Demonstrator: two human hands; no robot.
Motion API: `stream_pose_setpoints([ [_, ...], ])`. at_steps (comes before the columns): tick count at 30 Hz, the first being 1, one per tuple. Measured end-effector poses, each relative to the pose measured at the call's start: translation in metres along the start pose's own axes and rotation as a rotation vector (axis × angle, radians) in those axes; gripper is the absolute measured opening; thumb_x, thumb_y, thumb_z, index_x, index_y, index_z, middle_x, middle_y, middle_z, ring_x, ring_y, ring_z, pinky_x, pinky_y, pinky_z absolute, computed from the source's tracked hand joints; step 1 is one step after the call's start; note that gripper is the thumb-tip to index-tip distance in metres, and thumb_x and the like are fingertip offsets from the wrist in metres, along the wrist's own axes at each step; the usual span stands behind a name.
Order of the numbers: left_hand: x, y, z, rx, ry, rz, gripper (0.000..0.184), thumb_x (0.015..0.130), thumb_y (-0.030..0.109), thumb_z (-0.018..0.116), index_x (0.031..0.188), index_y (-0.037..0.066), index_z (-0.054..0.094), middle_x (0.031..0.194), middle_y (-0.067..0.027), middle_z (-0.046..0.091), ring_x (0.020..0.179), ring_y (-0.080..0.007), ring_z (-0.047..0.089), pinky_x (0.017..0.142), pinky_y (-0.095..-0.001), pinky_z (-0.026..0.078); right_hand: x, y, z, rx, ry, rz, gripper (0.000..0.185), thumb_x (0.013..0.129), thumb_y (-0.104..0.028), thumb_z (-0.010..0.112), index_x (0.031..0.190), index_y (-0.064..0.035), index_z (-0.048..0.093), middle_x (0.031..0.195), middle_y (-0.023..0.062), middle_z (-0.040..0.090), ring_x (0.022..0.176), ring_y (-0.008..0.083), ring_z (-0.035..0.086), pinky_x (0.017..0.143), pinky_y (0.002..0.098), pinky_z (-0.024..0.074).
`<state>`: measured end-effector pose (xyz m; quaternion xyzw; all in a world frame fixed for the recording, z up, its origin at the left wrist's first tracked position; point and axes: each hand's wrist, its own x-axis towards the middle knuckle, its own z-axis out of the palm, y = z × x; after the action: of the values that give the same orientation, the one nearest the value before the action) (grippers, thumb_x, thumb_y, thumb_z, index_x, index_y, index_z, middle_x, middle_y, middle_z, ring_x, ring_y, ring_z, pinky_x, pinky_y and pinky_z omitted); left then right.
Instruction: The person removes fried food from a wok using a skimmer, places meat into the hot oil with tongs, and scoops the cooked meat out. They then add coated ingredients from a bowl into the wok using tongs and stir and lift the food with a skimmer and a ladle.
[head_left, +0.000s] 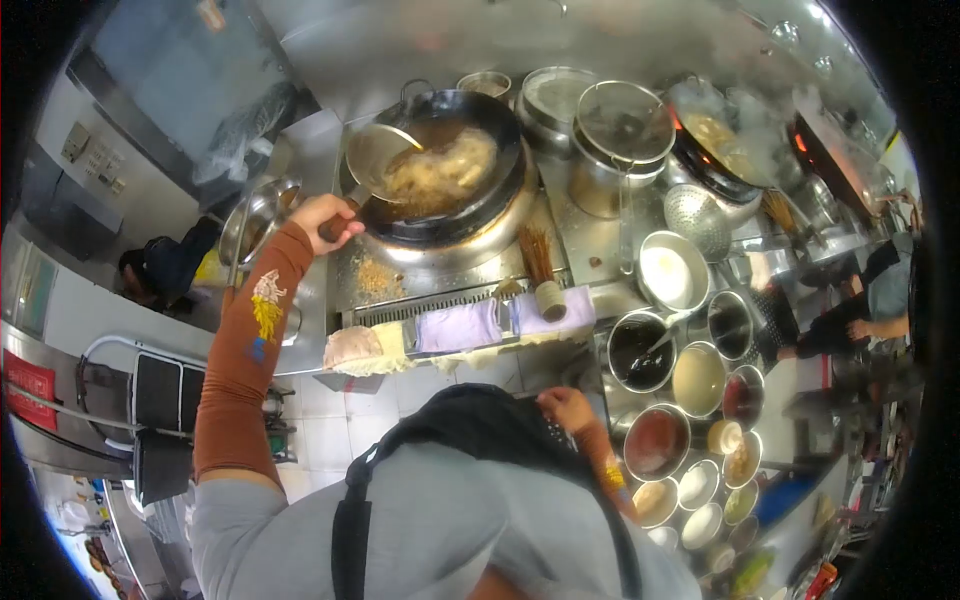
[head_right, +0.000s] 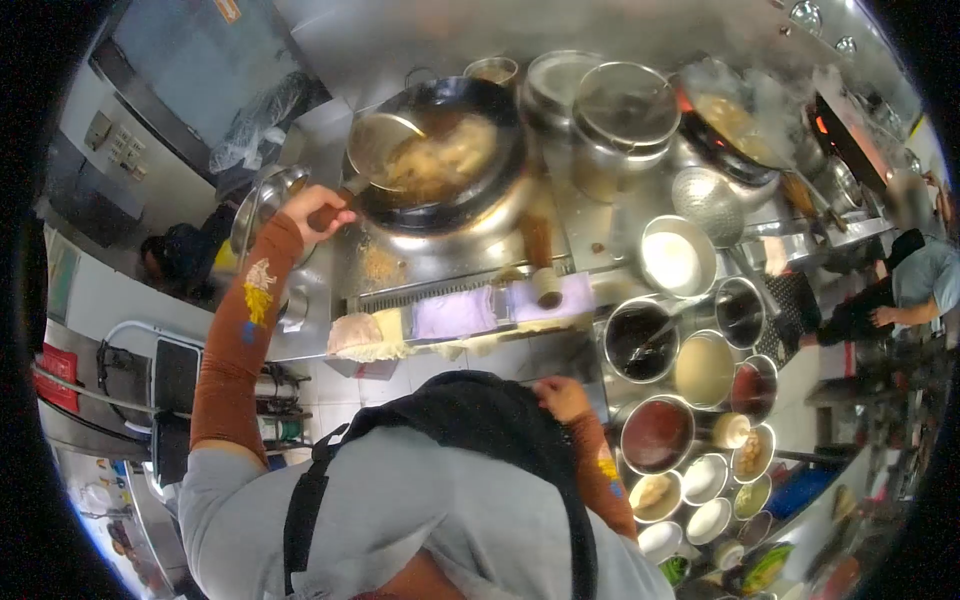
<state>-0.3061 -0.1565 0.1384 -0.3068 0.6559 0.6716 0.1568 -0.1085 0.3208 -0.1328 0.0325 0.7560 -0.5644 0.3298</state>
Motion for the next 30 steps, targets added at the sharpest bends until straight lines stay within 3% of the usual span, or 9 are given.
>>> stream_pose_setpoints([
  [4,0.019,-0.008,0.039,-0.121,-0.103,-0.043,0.017,0.081,0.006,0.061,0.097,0.001,0.058,0.098,-0.0175,0.066,0.075,-0.0175,0.065,0.052,-0.0245,0.049,-0.019,-0.013,-0.004,0.037,0.043,-0.010,0.033,0.088,-0.025,0.062,0.103,0.0042,0.067,0.085,0.0110,0.069,0.071,0.0160,0.064,0.069,0.0292,0.0511],
  [7,0.037,-0.013,0.064,-0.258,-0.248,-0.017,0.021,0.079,0.004,0.063,0.098,-0.002,0.057,0.100,-0.0225,0.064,0.077,-0.0179,0.062,0.059,-0.0244,0.052,-0.023,-0.007,-0.005,0.034,0.063,-0.025,0.034,0.087,-0.026,0.063,0.102,0.0041,0.067,0.085,0.0098,0.069,0.070,0.0146,0.063,0.069,0.0286,0.0509],
  [8,0.038,-0.013,0.075,-0.298,-0.206,-0.035,0.022,0.078,0.003,0.063,0.098,-0.002,0.056,0.100,-0.0239,0.064,0.081,-0.0183,0.062,0.061,-0.0241,0.052,-0.024,-0.002,-0.003,0.024,0.080,-0.051,0.032,0.087,-0.025,0.064,0.100,0.0035,0.067,0.081,0.0085,0.068,0.068,0.0143,0.062,0.065,0.0284,0.0496],
  [12,0.014,-0.017,0.100,-0.364,-0.296,-0.028,0.020,0.078,0.002,0.064,0.095,-0.004,0.056,0.102,-0.0253,0.063,0.065,-0.0166,0.061,0.055,-0.0237,0.053,-0.035,-0.014,-0.005,-0.003,0.160,-0.063,0.025,0.088,-0.023,0.064,0.090,0.0022,0.068,0.071,0.0051,0.064,0.061,0.0130,0.058,0.057,0.0276,0.0456],
  [14,0.022,-0.015,0.081,-0.423,-0.397,-0.124,0.019,0.079,0.002,0.064,0.094,-0.006,0.056,0.103,-0.0260,0.061,0.067,-0.0154,0.061,0.055,-0.0223,0.052,-0.035,0.010,0.000,0.090,0.157,-0.075,0.025,0.088,-0.022,0.064,0.090,0.0023,0.068,0.071,0.0049,0.064,0.061,0.0128,0.057,0.057,0.0276,0.0457],
  [18,0.034,-0.014,0.047,-0.525,-0.441,-0.066,0.018,0.080,0.002,0.063,0.095,-0.006,0.056,0.103,-0.0253,0.061,0.068,-0.0134,0.061,0.055,-0.0211,0.051,-0.043,0.009,0.005,0.067,0.167,-0.044,0.024,0.088,-0.021,0.063,0.091,0.0024,0.067,0.070,0.0047,0.063,0.062,0.0117,0.058,0.057,0.0265,0.0472],
  [22,0.032,-0.015,0.014,-0.252,-0.241,0.024,0.022,0.080,0.002,0.059,0.100,-0.002,0.052,0.087,-0.0220,0.065,0.062,-0.0177,0.062,0.049,-0.0285,0.051,-0.045,0.025,0.012,0.026,0.185,-0.035,0.027,0.088,-0.024,0.064,0.094,0.0016,0.068,0.073,0.0063,0.065,0.064,0.0129,0.060,0.060,0.0275,0.0491],
  [27,0.022,-0.025,-0.024,0.004,-0.152,0.165,0.023,0.080,0.001,0.056,0.101,-0.003,0.050,0.079,-0.0190,0.063,0.055,-0.0189,0.060,0.043,-0.0319,0.049,-0.059,0.016,0.032,0.025,0.218,0.045,0.032,0.086,-0.027,0.064,0.097,0.0021,0.069,0.074,0.0090,0.067,0.065,0.0158,0.063,0.063,0.0311,0.0502],
  [30,0.013,-0.026,-0.035,0.111,-0.137,0.187,0.022,0.080,0.001,0.056,0.101,-0.004,0.051,0.079,-0.0193,0.063,0.055,-0.0195,0.060,0.043,-0.0316,0.049,-0.057,0.015,0.043,-0.007,0.208,0.037,0.027,0.089,-0.026,0.063,0.096,-0.0013,0.069,0.076,0.0035,0.065,0.064,0.0115,0.059,0.059,0.0275,0.0495],
])
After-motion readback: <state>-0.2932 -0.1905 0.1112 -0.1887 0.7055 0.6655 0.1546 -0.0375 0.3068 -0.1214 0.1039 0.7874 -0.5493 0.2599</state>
